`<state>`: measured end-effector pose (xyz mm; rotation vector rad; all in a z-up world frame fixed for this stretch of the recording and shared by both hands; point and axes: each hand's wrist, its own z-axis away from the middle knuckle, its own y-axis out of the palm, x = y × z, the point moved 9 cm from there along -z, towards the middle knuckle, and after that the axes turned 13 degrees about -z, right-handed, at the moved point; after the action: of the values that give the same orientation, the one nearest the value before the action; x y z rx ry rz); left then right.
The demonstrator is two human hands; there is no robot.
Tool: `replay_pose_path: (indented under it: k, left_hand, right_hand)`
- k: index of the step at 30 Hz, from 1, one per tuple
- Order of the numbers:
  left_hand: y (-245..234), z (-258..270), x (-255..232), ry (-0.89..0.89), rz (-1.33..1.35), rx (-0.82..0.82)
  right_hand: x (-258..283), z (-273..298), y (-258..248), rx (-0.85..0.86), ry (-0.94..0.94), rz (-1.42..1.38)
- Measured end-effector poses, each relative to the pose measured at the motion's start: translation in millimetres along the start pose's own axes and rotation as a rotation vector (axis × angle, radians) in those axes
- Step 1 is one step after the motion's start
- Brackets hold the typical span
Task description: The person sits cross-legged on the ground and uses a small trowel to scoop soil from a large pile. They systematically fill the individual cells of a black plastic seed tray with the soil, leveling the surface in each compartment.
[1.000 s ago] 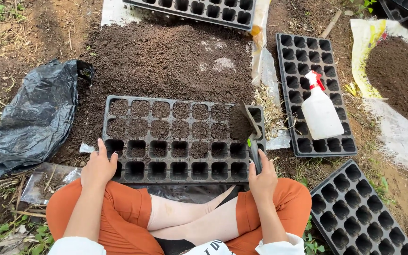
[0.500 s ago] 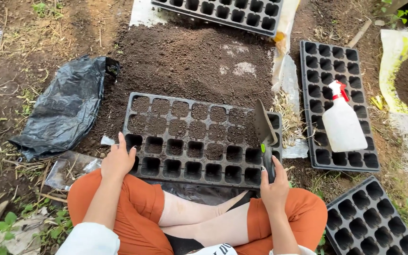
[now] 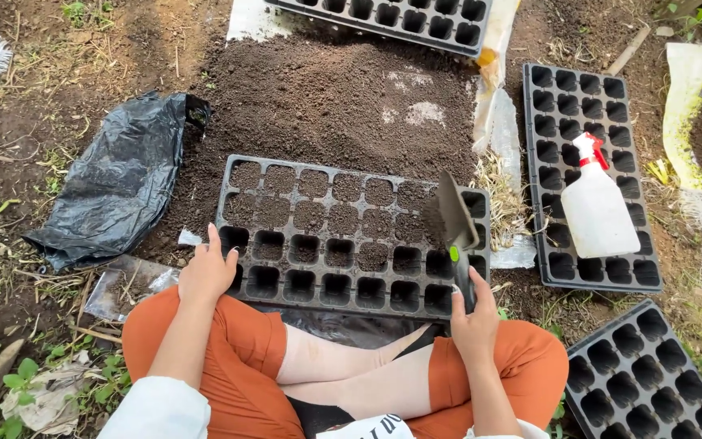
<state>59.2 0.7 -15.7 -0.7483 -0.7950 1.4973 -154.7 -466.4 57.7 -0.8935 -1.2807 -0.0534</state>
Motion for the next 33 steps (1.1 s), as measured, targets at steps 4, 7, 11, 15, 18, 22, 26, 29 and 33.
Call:
replay_pose_path:
  k: [4,7,11,15,18,22,26,29,33]
  left_hand:
    - [-3,6,-4,0.048,-0.063,-0.064]
    - [2,2,-1,0.04,-0.086,-0.061]
    - [3,-1,-1,0.035,-0.091,-0.058]
    - [1,2,-2,0.035,-0.093,-0.051]
    - [1,1,-2,0.031,-0.091,-0.056]
    - [3,-1,-1,0.033,-0.089,-0.057]
    - [2,-2,0,0.033,-0.075,-0.057]
    - [3,-2,-1,0.037,-0.073,-0.058]
    - [1,-1,-2,0.037,-0.078,-0.058]
  right_hand:
    - [-24,-1,2,-0.094,-0.067,0.041]
    - [-39,-4,-8,-0.193,-0.088,0.114]
    - [-47,-6,-14,-0.234,-0.031,0.121]
    - [-36,-2,-2,-0.152,-0.037,0.055]
    - [-18,2,6,-0.13,-0.072,0.025]
    - [-19,4,14,-0.051,-0.07,0.033]
    - [-29,-1,-2,-0.161,-0.069,0.084]
    - [-41,-1,-12,-0.226,0.031,0.074]
    - [-54,-2,-9,-0.239,0.067,0.091]
